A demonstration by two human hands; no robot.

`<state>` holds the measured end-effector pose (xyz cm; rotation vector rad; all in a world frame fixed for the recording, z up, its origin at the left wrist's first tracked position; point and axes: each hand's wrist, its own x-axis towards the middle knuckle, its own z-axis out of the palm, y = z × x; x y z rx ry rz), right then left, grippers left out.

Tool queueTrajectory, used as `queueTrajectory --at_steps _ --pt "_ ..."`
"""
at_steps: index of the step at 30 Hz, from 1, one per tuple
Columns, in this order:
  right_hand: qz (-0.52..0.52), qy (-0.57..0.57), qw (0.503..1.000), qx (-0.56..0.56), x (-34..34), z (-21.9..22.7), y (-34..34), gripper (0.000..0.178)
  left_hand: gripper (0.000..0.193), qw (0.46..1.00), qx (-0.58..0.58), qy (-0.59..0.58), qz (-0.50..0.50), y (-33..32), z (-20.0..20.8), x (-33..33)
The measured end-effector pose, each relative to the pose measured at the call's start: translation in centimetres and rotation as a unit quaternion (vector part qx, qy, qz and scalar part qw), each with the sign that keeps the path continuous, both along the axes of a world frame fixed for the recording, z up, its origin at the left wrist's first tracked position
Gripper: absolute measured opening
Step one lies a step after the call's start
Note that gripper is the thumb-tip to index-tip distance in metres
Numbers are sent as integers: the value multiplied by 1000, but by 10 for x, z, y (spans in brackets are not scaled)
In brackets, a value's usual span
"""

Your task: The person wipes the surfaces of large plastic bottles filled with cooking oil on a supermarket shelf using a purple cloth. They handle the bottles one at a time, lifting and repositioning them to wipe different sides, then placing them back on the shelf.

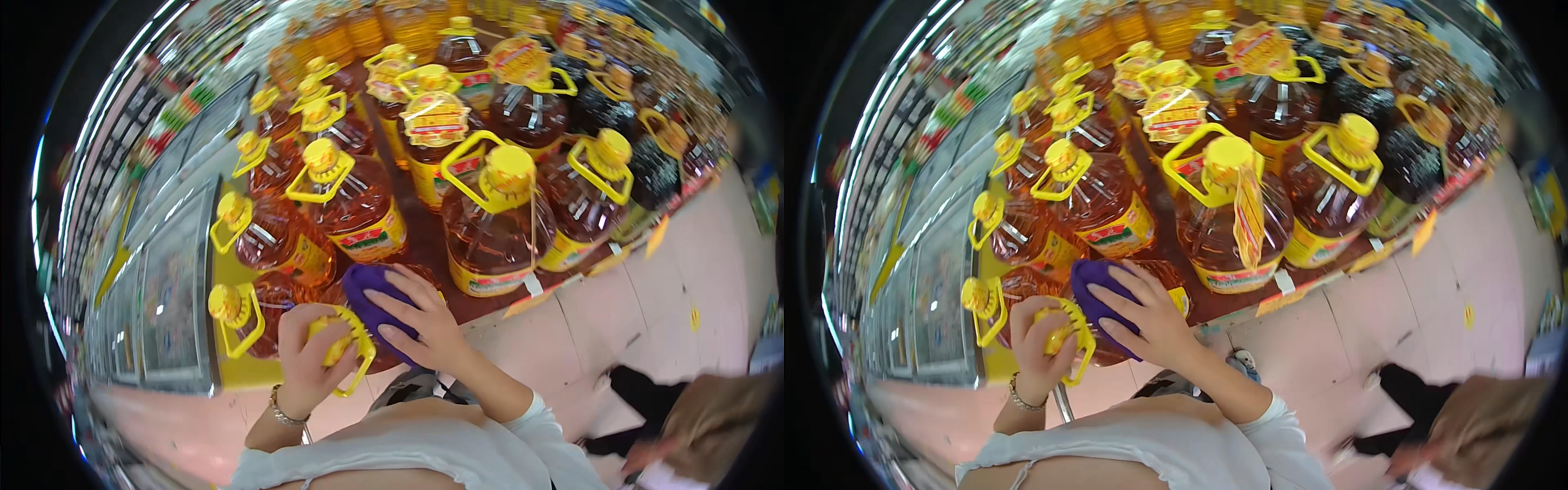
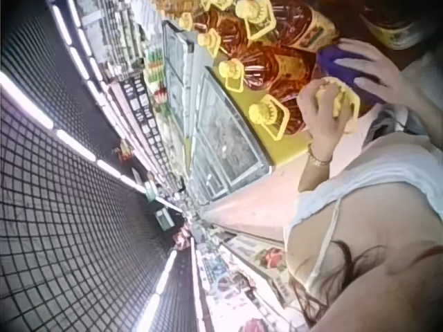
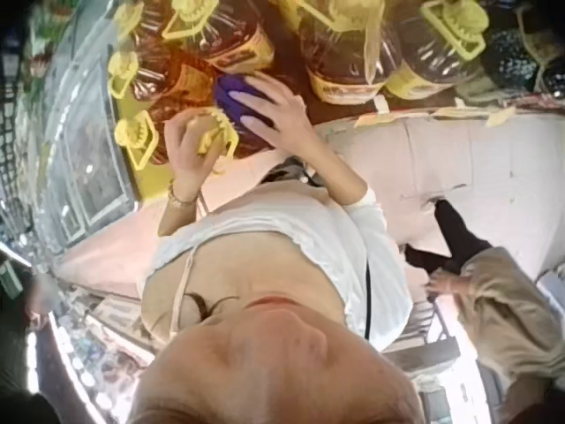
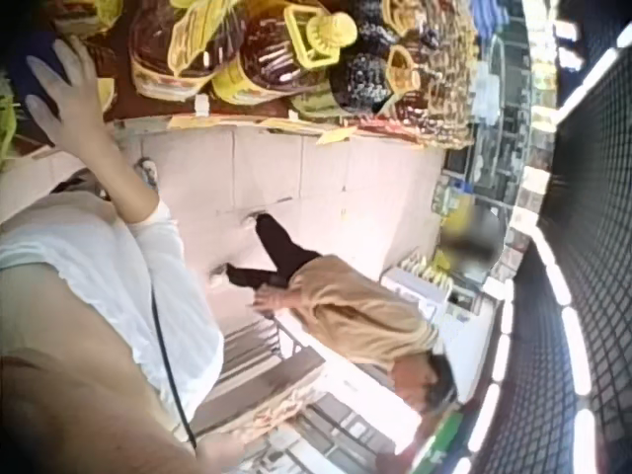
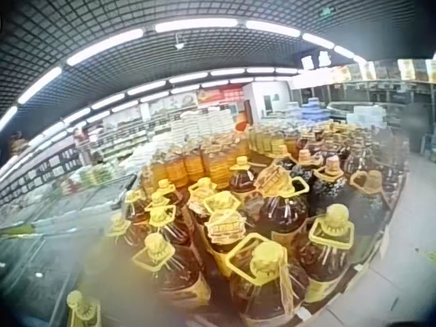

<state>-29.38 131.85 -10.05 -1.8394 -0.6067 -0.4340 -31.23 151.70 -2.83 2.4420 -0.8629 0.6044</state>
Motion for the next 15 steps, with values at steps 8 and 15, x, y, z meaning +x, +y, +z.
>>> queueTrajectory --at_steps 8,15 --pt "23 189 973 131 18 -78 -38 31 26 999 16 -23 -32 22 -24 -72" --pt "395 24 918 -2 46 0 1 23 24 995 78 -68 -16 -2 -32 -109"
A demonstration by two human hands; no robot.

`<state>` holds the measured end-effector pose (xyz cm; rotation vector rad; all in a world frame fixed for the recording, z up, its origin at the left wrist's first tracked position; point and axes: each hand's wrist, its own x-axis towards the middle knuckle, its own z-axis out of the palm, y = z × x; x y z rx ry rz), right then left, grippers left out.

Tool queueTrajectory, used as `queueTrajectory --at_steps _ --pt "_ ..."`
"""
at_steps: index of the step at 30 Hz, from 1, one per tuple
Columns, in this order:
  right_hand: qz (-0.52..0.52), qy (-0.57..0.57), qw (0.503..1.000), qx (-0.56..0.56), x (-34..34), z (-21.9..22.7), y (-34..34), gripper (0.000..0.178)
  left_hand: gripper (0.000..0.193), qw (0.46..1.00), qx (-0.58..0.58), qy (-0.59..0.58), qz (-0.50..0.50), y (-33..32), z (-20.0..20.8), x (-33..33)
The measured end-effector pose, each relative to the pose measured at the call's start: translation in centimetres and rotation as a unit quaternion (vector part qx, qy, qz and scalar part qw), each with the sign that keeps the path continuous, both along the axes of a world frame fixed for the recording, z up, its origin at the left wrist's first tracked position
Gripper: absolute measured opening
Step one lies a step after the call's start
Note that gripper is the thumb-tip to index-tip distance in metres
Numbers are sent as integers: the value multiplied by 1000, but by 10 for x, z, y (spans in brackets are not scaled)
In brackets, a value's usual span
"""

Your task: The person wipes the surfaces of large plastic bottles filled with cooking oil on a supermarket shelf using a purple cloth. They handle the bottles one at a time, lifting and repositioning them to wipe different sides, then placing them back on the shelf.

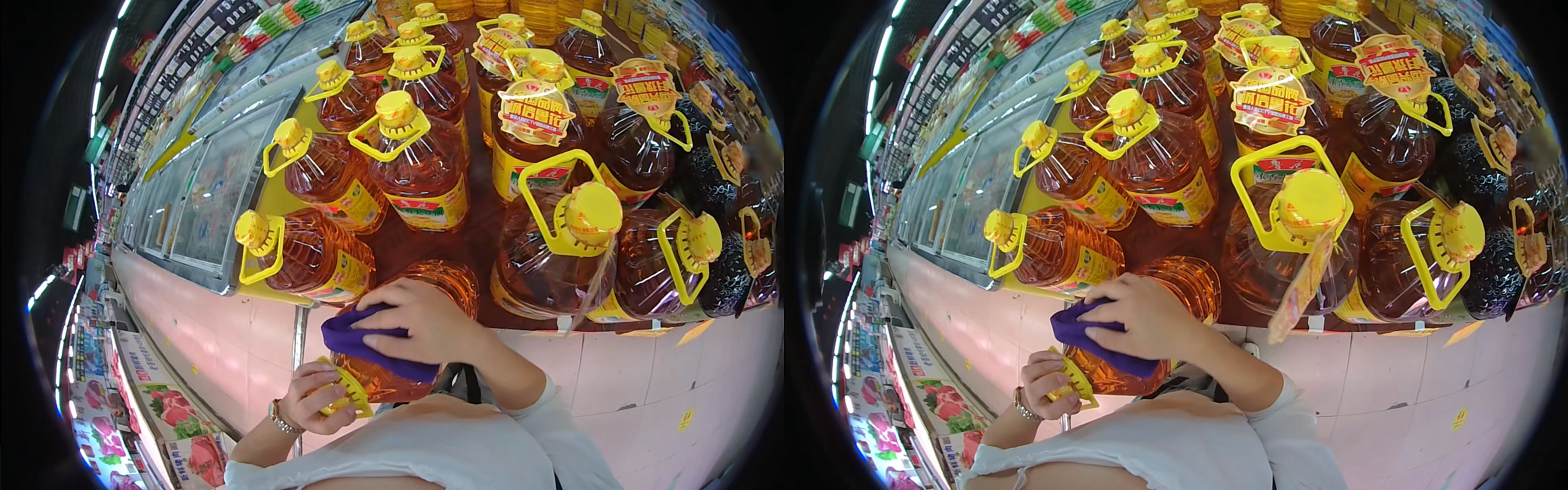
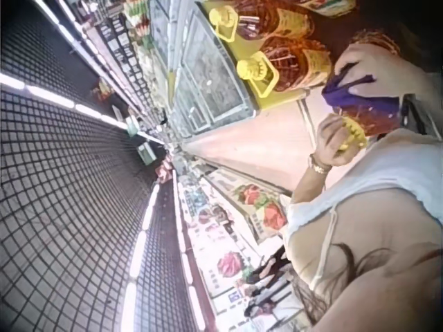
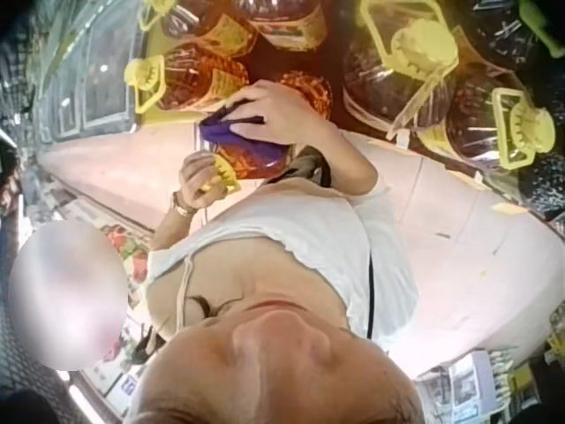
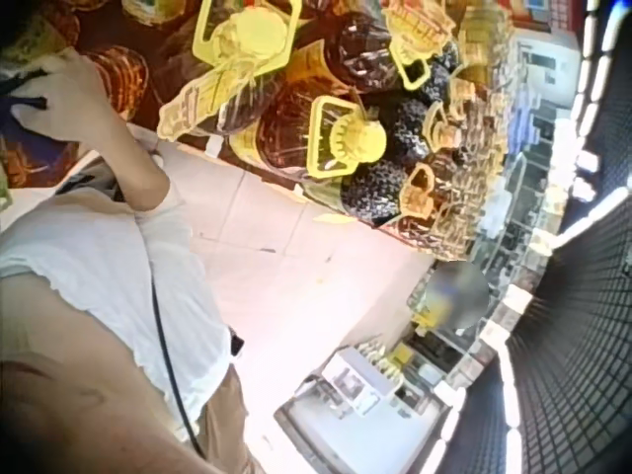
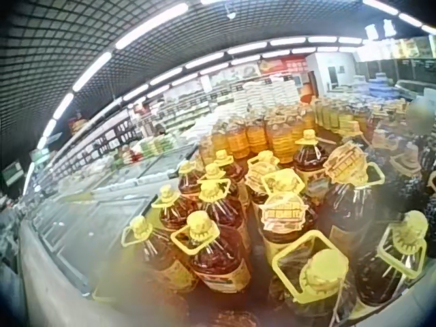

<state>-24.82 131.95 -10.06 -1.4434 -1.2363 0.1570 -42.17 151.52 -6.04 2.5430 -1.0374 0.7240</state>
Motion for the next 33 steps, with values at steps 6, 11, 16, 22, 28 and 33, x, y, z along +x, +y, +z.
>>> queueTrajectory --at_steps 6,11,16,22,28,33 --pt "-223 142 961 -82 65 -98 -9 14 28 998 -4 -16 54 -8 3 13" --pt "-349 68 935 20 -21 -4 -31 18 31 995 -18 1 98 -11 22 58" --pt "-440 -116 884 106 -61 46 -114 31 28 995 -37 21 85 -47 41 137" --pt "-413 -476 768 -112 -4 182 -143 26 25 983 62 174 -17 -52 55 191" --pt "-194 -338 839 -381 95 220 -25 25 37 986 146 58 54 53 84 268" --pt "176 -669 697 -186 151 152 49 18 17 948 233 208 -57 71 86 347"
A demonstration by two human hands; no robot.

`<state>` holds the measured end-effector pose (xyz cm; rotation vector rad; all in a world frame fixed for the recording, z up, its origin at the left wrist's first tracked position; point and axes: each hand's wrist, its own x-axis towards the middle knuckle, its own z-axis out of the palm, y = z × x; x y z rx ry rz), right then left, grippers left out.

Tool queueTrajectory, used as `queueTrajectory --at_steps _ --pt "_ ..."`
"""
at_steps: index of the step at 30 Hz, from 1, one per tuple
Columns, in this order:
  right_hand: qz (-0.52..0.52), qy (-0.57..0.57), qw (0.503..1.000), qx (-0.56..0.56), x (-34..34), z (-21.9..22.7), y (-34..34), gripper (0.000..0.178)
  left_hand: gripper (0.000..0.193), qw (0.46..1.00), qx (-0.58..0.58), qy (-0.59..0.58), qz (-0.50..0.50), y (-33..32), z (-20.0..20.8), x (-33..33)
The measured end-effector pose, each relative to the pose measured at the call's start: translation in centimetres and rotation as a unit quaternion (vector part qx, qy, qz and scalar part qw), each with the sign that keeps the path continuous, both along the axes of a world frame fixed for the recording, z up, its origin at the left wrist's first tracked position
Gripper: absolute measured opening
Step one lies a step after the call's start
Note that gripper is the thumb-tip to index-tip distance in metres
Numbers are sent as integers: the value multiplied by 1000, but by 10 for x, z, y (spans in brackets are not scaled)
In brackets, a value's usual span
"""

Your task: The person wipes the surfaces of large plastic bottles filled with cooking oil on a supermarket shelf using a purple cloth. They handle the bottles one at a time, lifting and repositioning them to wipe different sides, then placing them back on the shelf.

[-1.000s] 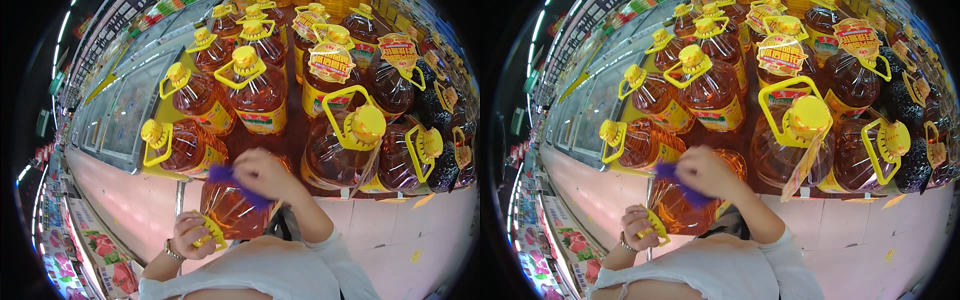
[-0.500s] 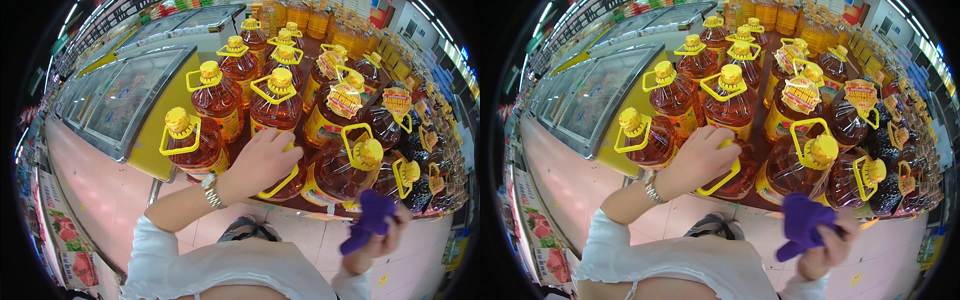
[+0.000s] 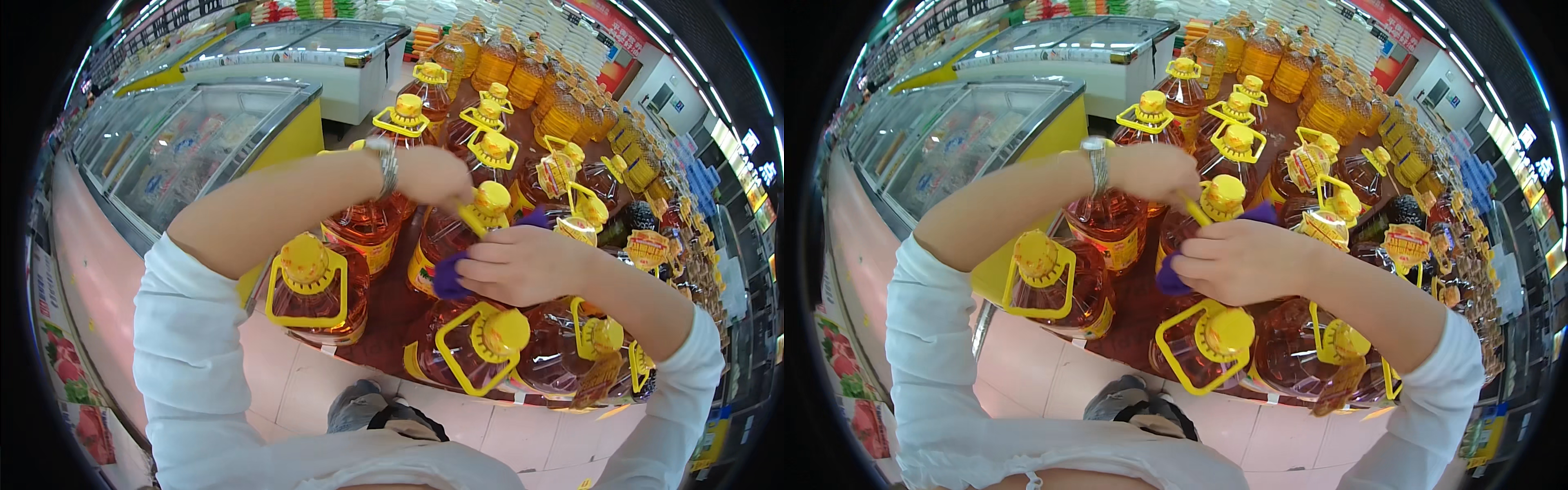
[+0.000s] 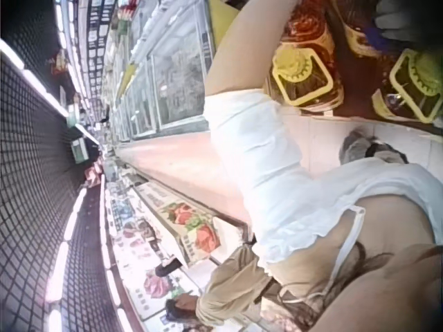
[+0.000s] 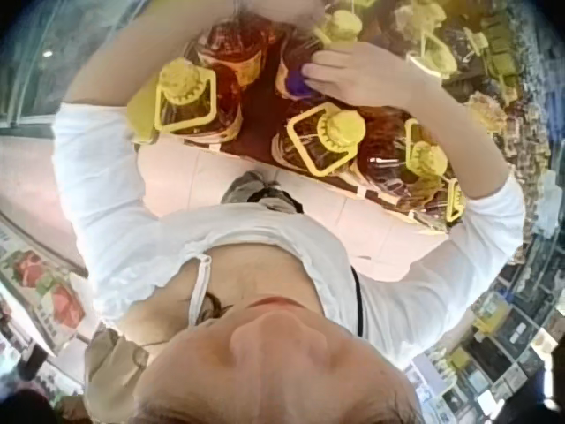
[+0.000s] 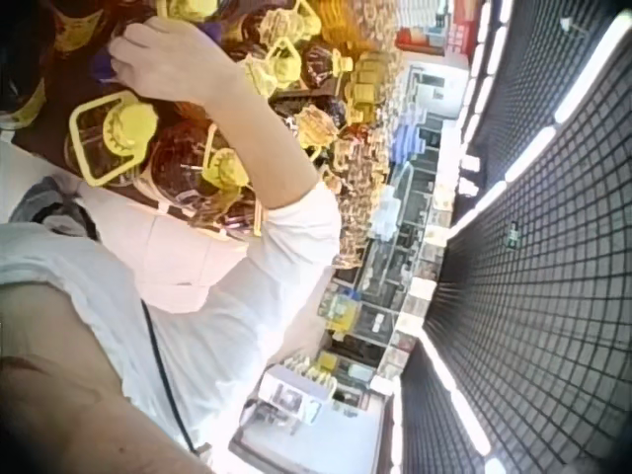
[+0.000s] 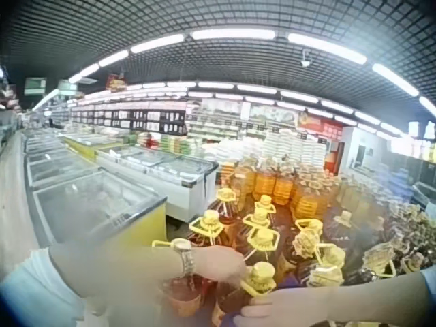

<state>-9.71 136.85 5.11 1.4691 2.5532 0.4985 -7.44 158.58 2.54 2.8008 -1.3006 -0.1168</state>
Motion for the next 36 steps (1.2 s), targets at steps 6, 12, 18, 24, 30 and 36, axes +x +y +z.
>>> queueTrajectory --at_steps 6,12,18,24,30,36 --pt "-195 -154 969 9 23 -75 58 17 20 989 -79 84 -98 14 -12 35" --pt "-193 -137 877 -419 44 -30 -55 30 27 991 -72 86 -78 18 -20 18" --pt "-92 35 994 -51 7 -61 39 35 25 985 -85 126 -86 21 -17 36" --pt "-152 -17 980 -129 19 -61 -12 32 25 979 -103 162 -74 31 -15 31" --pt "-424 -31 896 -126 46 34 -50 13 58 966 -255 -20 -27 17 -7 52" --pt "-473 195 854 96 119 74 5 42 55 995 -55 -20 80 -39 -13 22"
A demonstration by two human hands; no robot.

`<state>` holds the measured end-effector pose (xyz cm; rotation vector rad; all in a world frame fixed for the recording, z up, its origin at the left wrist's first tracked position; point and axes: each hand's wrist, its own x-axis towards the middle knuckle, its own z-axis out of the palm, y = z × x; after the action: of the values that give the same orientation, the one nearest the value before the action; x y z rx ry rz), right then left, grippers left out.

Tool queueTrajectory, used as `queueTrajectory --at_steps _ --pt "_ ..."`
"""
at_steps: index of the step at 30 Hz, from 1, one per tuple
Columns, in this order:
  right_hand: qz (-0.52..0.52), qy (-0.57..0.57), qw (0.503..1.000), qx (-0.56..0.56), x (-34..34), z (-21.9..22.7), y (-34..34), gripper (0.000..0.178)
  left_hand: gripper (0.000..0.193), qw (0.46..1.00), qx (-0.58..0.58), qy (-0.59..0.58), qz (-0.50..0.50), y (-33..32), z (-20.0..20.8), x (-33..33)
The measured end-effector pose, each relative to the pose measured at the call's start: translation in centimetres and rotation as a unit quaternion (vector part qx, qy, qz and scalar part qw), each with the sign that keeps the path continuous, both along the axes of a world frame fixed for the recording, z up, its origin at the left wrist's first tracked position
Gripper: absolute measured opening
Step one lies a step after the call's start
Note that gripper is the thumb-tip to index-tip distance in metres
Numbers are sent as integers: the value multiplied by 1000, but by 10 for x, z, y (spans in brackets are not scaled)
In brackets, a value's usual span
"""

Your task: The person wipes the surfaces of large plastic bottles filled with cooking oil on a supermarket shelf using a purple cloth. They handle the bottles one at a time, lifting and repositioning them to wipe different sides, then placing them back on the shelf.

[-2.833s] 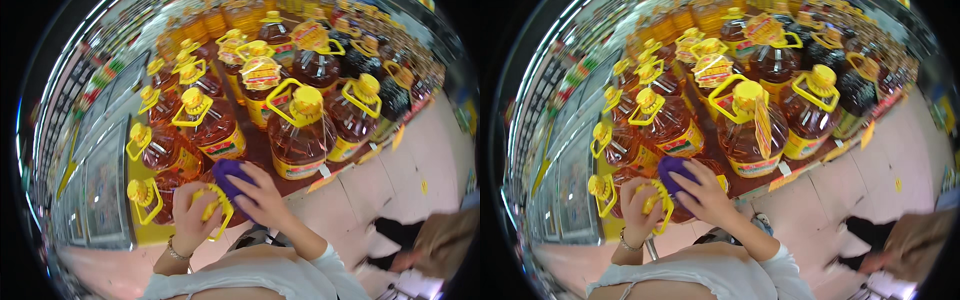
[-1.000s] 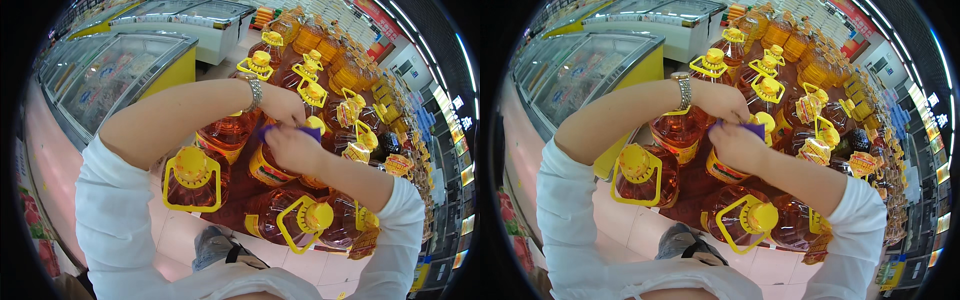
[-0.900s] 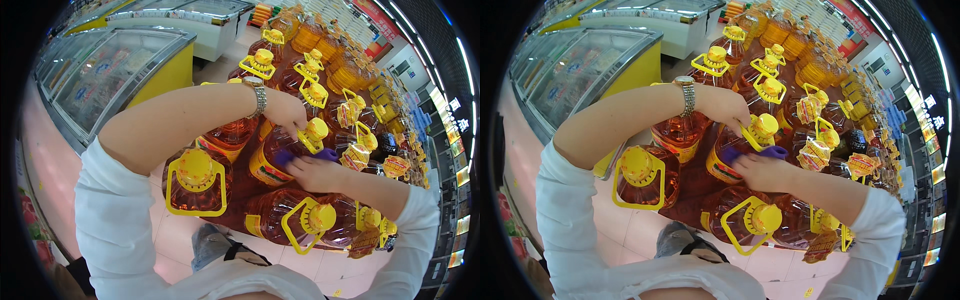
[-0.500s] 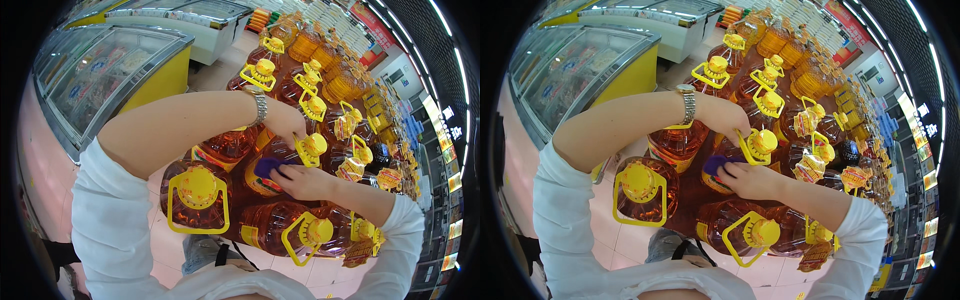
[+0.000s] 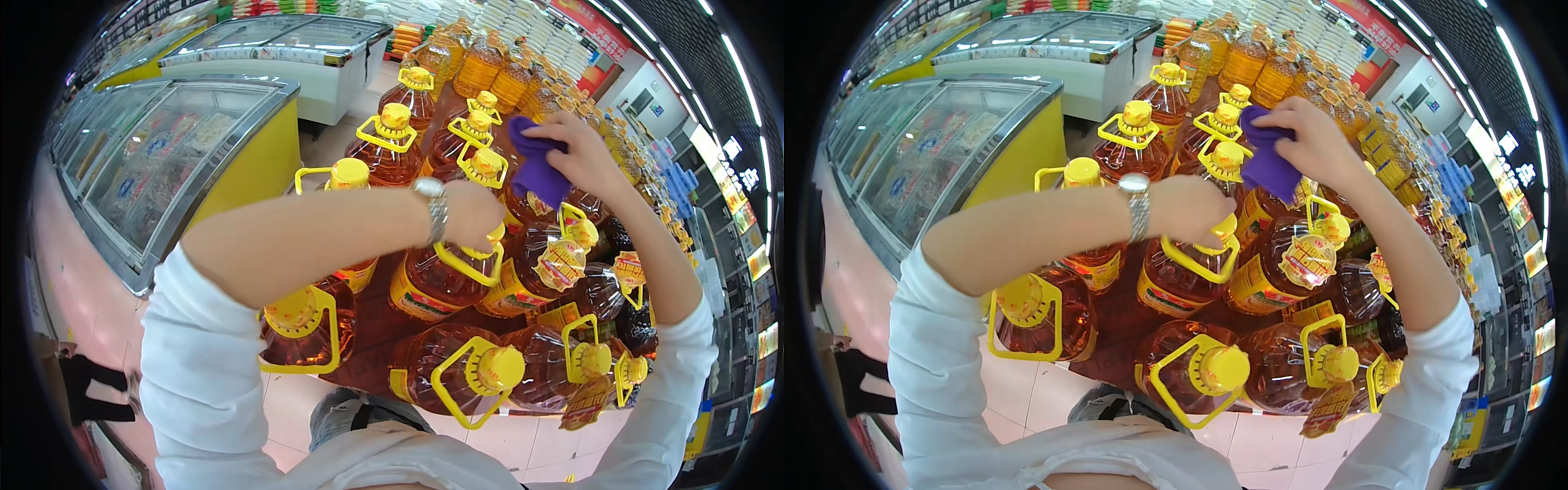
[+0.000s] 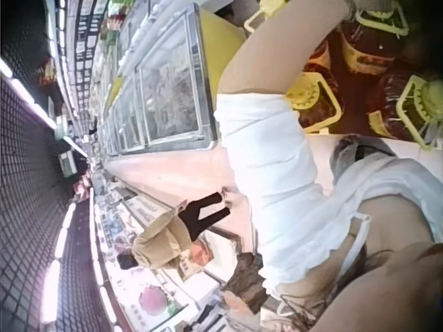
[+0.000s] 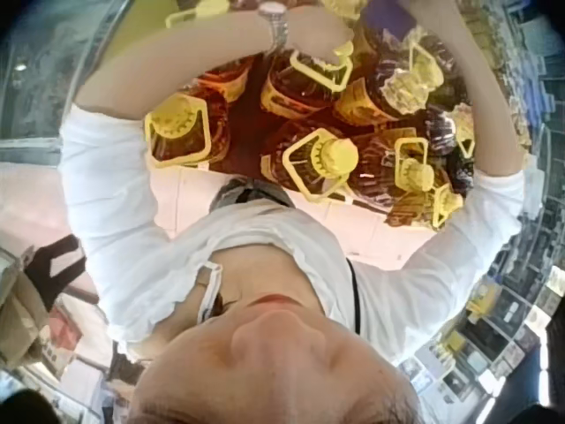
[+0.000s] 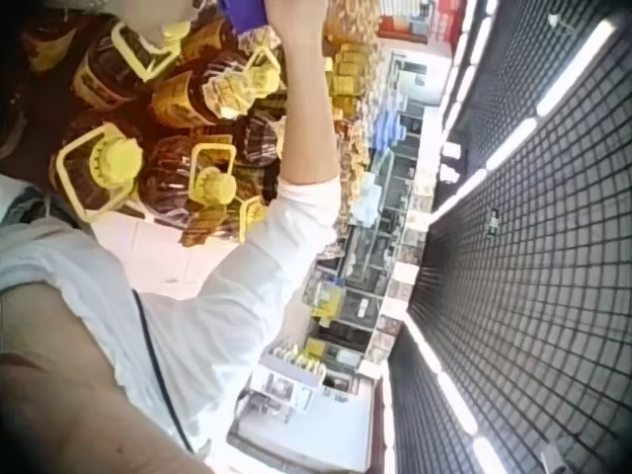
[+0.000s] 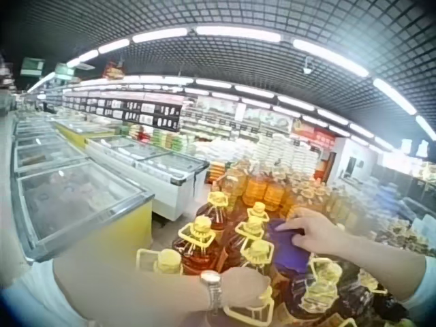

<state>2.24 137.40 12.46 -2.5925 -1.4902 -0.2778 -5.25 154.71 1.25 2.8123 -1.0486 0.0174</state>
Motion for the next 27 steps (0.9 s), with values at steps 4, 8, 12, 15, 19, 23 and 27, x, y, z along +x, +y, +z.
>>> queueTrajectory --at_steps 4,8,12,15,19,23,27 --pt "186 199 962 -10 16 -61 40 40 36 984 -147 -80 66 -11 -23 -55" --pt "130 588 775 -193 -9 -113 79 40 29 987 -74 -104 100 -20 -18 -75" --pt "139 564 777 -242 4 -138 90 42 31 990 -72 -91 81 -13 -11 -72" --pt "156 380 888 -207 34 -158 72 38 36 996 -37 -70 30 -10 -4 -55" --pt "89 333 914 -213 44 -130 53 19 47 999 -28 31 28 4 -2 -35" --pt "257 411 874 -33 23 -112 88 24 48 998 0 41 43 -6 -2 -22" --pt "110 500 825 -239 19 -109 88 37 48 996 -63 54 -33 -12 3 -40"
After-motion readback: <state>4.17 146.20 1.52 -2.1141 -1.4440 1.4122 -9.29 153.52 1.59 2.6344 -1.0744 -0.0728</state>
